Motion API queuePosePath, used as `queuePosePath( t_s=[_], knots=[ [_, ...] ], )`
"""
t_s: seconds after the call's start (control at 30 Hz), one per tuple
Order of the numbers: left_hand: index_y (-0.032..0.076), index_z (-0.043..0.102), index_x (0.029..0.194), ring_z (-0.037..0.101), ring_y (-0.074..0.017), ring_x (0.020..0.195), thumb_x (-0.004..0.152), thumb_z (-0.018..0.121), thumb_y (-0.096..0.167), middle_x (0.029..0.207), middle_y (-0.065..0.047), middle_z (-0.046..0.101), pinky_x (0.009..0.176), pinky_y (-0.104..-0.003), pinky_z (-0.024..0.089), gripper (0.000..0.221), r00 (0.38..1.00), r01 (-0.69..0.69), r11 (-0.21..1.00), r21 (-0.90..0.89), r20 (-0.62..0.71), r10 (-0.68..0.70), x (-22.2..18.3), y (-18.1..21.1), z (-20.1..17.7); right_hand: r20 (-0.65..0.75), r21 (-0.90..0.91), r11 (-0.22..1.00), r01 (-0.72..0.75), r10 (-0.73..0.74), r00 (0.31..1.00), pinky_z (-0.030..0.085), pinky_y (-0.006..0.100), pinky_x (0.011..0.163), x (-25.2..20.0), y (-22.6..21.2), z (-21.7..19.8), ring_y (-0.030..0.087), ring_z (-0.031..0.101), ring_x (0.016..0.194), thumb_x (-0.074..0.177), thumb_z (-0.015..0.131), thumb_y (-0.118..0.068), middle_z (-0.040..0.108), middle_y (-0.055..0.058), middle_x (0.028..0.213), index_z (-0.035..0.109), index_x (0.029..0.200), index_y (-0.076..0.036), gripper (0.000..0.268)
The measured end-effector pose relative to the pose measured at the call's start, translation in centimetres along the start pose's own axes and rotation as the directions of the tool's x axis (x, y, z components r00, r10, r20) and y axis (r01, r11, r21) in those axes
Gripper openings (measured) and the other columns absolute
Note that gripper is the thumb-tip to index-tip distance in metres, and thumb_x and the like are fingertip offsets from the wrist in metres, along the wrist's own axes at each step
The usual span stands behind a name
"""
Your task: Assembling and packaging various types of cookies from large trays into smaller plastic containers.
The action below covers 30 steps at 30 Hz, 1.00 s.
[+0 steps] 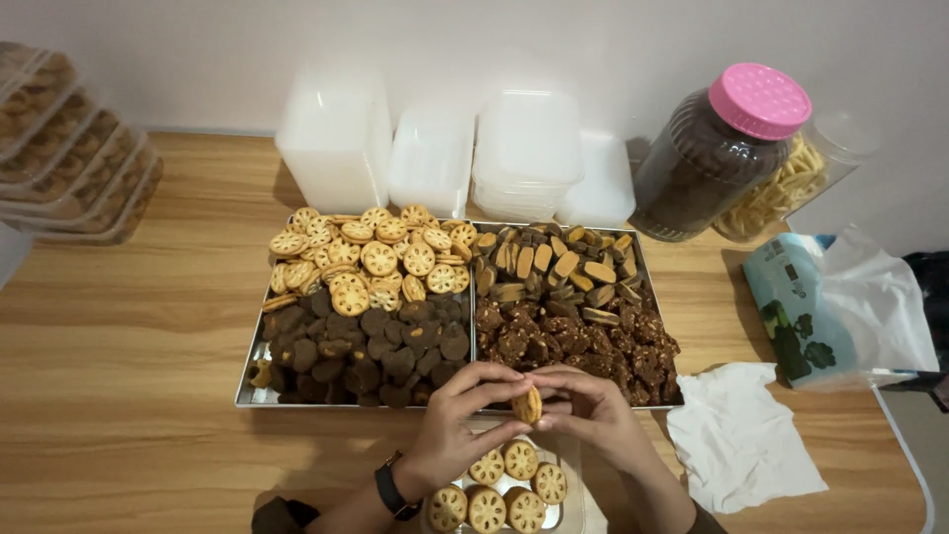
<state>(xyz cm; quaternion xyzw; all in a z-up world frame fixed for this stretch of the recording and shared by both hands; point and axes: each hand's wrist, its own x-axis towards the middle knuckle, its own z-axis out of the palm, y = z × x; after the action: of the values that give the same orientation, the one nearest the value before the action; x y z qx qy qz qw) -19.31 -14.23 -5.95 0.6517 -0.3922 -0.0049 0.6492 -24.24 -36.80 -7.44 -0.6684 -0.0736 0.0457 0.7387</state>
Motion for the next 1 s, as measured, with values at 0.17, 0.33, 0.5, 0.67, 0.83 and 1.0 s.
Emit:
queuePosePath(
  t_s=[0.17, 0.33, 0.5, 0.67, 0.83, 1.0],
  knots=[
    [0.011, 0.066, 0.13, 0.065, -0.0269, 0.114, 0.089, 0.077, 0.015, 0.123, -0.011, 0.065, 0.101, -0.042, 0.057, 0.042, 1.0, -0.009, 1.0, 0.019, 0.021, 0.009, -0.2, -0.4, -0.1, 0.029, -0.005, 1.0, 0.012, -0.012, 1.0, 0.066, 0.04, 0.094, 0.2, 0.1, -0.1, 0.027, 0.073, 0.11, 0.079, 0.081, 0.002, 0.072, 0.016, 0.126, 0.072, 0.124, -0.007, 0.047],
    [0.011, 0.066, 0.131, 0.065, -0.0265, 0.114, 0.089, 0.077, 0.013, 0.123, -0.011, 0.065, 0.101, -0.041, 0.057, 0.043, 0.999, -0.014, 1.0, -0.006, 0.036, 0.014, -0.2, -0.3, -0.3, 0.053, -0.065, 0.997, 0.038, -0.035, 0.998, 0.06, 0.037, 0.097, 0.3, 0.5, -0.3, 0.023, 0.072, 0.108, 0.082, 0.08, -0.001, 0.076, 0.01, 0.121, 0.073, 0.124, -0.009, 0.043],
    [0.011, 0.066, 0.131, 0.065, -0.0266, 0.113, 0.091, 0.076, 0.014, 0.123, -0.011, 0.065, 0.099, -0.041, 0.057, 0.042, 0.998, -0.007, 1.0, 0.024, 0.056, 0.005, -0.2, -0.2, -0.4, 0.037, 0.002, 0.999, -0.036, 0.036, 0.999, 0.065, 0.032, 0.086, 0.3, 0.8, -0.5, 0.021, 0.076, 0.095, 0.081, 0.08, 0.004, 0.077, 0.013, 0.12, 0.073, 0.124, -0.005, 0.045],
    [0.012, 0.066, 0.131, 0.065, -0.0257, 0.113, 0.09, 0.077, 0.014, 0.122, -0.011, 0.066, 0.1, -0.04, 0.057, 0.042, 0.998, 0.015, 1.0, 0.02, 0.058, -0.016, -0.3, -0.2, -0.4, 0.052, -0.02, 1.0, -0.011, 0.012, 0.999, 0.062, 0.033, 0.092, 0.3, 0.9, -0.4, 0.021, 0.074, 0.103, 0.082, 0.079, 0.002, 0.076, 0.011, 0.122, 0.073, 0.124, -0.01, 0.044],
    [0.01, 0.067, 0.129, 0.065, -0.0257, 0.113, 0.088, 0.078, 0.014, 0.122, -0.011, 0.065, 0.101, -0.041, 0.057, 0.043, 0.999, 0.005, 1.0, 0.03, 0.053, -0.007, -0.2, -0.4, -0.3, 0.042, -0.015, 1.0, -0.009, 0.009, 0.999, 0.063, 0.033, 0.09, 0.4, 0.3, -0.2, 0.022, 0.075, 0.1, 0.081, 0.08, 0.001, 0.076, 0.012, 0.121, 0.073, 0.124, -0.008, 0.045],
    [0.011, 0.066, 0.127, 0.064, -0.0258, 0.111, 0.088, 0.078, 0.021, 0.121, -0.012, 0.064, 0.099, -0.041, 0.058, 0.042, 0.998, -0.033, 0.995, 0.099, 0.049, 0.028, -0.3, -1.1, 0.0, 0.142, -0.06, 0.992, 0.107, -0.097, 0.985, 0.066, 0.028, 0.085, 0.3, 0.2, -0.4, 0.019, 0.073, 0.1, 0.089, 0.074, 0.001, 0.073, 0.011, 0.127, 0.066, 0.134, -0.01, 0.047]
  ],
)
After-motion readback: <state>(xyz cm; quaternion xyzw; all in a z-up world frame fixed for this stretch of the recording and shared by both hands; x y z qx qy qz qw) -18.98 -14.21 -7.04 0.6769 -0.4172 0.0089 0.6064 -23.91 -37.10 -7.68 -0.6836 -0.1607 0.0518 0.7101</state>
